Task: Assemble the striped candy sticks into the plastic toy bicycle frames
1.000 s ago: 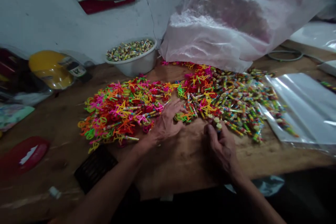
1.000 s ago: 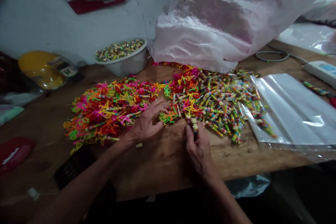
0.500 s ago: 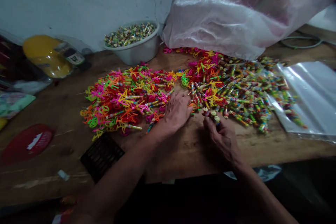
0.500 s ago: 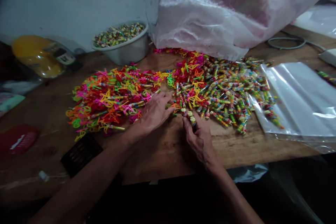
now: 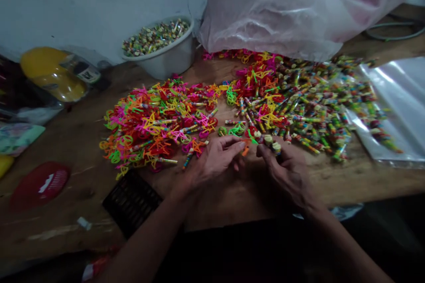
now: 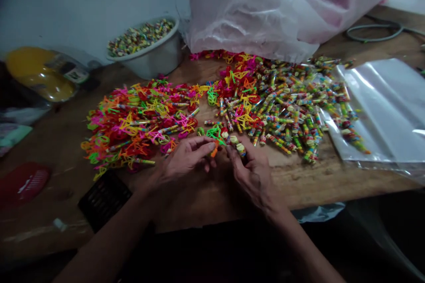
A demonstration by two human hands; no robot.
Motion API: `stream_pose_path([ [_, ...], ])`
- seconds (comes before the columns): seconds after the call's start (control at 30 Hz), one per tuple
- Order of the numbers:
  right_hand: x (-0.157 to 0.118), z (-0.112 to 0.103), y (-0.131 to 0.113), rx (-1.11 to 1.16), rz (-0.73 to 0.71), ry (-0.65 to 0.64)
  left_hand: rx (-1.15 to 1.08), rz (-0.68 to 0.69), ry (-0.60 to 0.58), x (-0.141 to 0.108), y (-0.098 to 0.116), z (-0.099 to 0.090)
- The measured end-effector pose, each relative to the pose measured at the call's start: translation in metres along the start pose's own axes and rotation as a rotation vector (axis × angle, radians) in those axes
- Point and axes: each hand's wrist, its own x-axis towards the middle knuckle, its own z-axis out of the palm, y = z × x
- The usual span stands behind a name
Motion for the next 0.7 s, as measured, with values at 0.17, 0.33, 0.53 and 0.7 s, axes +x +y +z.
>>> stream_pose_path([
  [0.17,-0.005,-0.001,0.004,-0.212,-0.213,-0.008,-0.049,-0.036,0.031,-0.004,-0.007,0.011],
  [0.33,-0.008,-0.004,-0.002,-0.403,-0.269,-0.067,-0.28,-0.072,-0.012,-0.009,-0.011,0.014],
  [0.53,-0.004,-0.003,-0.009,-0.116,-0.224,-0.099,-0.572,-0.106,-0.152,-0.013,-0.012,0.006],
  [0.7,-0.008,-0.014,-0.001,-0.025,-0.093,-0.043,-0.482,-0.1,-0.089,-0.012,-0.022,-0.003],
])
